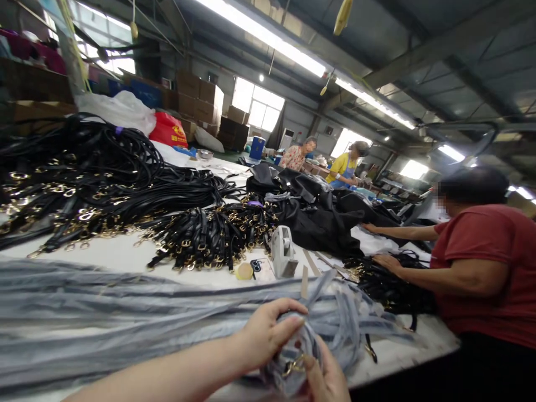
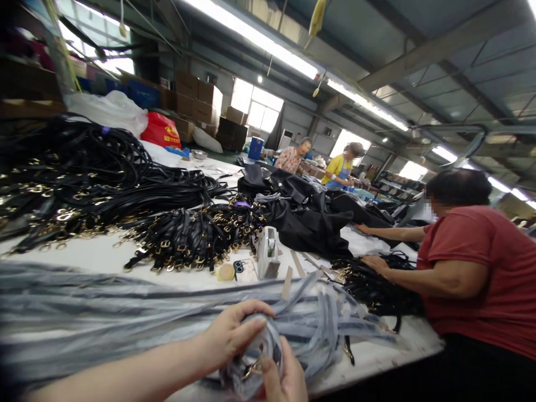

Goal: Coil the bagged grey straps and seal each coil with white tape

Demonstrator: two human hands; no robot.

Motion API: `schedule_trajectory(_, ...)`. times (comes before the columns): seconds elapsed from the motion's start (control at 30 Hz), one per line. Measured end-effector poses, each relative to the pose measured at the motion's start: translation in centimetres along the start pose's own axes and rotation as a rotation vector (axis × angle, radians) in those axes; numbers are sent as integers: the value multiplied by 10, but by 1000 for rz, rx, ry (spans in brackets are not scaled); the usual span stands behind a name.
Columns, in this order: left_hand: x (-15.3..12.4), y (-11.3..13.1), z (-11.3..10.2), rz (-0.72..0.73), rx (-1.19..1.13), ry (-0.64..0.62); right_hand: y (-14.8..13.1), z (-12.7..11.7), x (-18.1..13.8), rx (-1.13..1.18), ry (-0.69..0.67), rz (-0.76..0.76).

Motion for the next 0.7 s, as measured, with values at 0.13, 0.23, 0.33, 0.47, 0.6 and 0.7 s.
schedule_trajectory(0.13,5,-5,2,-52,-68,-57,-9,3,0,29,-53,24)
schedule_trajectory(0.23,2,6,2,6,137,-156,-11,10,2,-25,-152,40)
schedule_trajectory(0.33,-4,17,5,98,366,-214,-11,19,0,-82,-240,21)
schedule_trajectory(0.47,-4,27,6,236,451,-158,-8,29,2,-16,-375,72)
schedule_trajectory(0.6,3,27,-4,240,628,-61,-8,23,38,-28,-396,123)
schedule_trajectory(0.7,6,30,-12,223,699,3,-8,3,90,-325,-165,44)
Point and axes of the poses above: each hand's wrist, its own x-axis towards the middle knuckle, its own z-axis out of the palm, y = z × x, the point moved 9 cm from there along x, towards the middle knuckle, and after that the axes turned 15 degrees about x, right-handed, at the moved point
